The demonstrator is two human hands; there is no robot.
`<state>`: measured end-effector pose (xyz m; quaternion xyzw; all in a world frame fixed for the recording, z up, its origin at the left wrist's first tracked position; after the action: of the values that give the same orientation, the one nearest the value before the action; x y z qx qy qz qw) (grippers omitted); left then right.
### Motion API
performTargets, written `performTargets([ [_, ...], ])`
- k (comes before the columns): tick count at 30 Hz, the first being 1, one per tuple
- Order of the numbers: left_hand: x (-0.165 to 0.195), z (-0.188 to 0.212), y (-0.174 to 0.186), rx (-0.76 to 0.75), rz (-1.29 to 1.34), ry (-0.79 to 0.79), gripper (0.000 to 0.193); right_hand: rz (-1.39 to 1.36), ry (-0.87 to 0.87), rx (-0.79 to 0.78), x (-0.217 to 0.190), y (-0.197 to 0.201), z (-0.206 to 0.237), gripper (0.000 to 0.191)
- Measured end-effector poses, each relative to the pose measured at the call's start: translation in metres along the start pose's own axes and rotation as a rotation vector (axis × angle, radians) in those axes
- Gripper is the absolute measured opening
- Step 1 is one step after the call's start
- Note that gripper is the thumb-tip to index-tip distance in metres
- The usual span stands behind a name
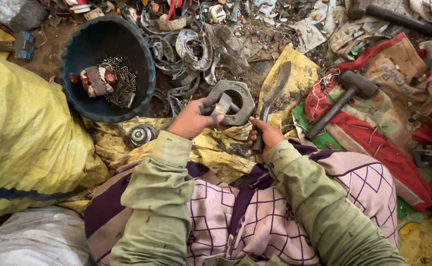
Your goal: The person sits on the floor and uses a hammer to repeatedly strike a metal piece placed on a metal stand, cutting it into smaller pieces. The person adjusts the metal piece between strikes to continue cutting it.
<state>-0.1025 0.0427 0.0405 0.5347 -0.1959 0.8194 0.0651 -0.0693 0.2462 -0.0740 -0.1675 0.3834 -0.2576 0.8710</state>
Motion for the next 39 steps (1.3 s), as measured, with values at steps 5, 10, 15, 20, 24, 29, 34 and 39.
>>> performTargets([
  [5,-0.010,-0.004,0.012,0.049,-0.122,0.017,0.029,-0.004,0.014,-0.020,-0.003,-0.004,0.002,0.014],
  [10,-0.015,-0.006,0.014,0.044,0.026,0.053,0.030,0.003,-0.003,-0.018,-0.001,-0.004,0.003,0.014],
  [15,-0.002,0.007,0.007,0.037,-0.012,-0.006,0.048,0.006,-0.042,-0.018,0.005,-0.003,0.004,0.028],
  [20,-0.001,0.009,0.013,0.289,-0.394,0.055,0.049,0.039,-0.076,-0.027,0.009,-0.003,0.008,0.029],
  [24,-0.010,0.003,0.019,0.341,-0.434,0.094,0.042,0.064,-0.096,-0.057,0.012,-0.005,0.009,0.030],
  [29,-0.007,0.003,0.029,0.413,-0.543,-0.024,0.042,0.080,-0.092,-0.050,0.016,-0.001,0.007,0.031],
  [34,0.000,0.012,0.029,0.516,-0.682,0.003,0.041,0.071,-0.081,-0.053,0.016,-0.003,0.007,0.029],
  [39,0.011,0.020,0.020,0.550,-0.777,0.080,0.041,0.171,-0.027,-0.024,0.005,-0.013,0.027,0.027],
])
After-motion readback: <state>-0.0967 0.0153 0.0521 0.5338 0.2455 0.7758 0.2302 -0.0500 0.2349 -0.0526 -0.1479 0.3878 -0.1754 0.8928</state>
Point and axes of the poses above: each hand's wrist, its own z-axis away from the middle knuckle, its own y-axis out of the back of the hand, x = y × z, the point moved 9 cm from there along -z, towards the middle knuckle, and after that the axes turned 12 degrees about y, right-handed, at the moved point
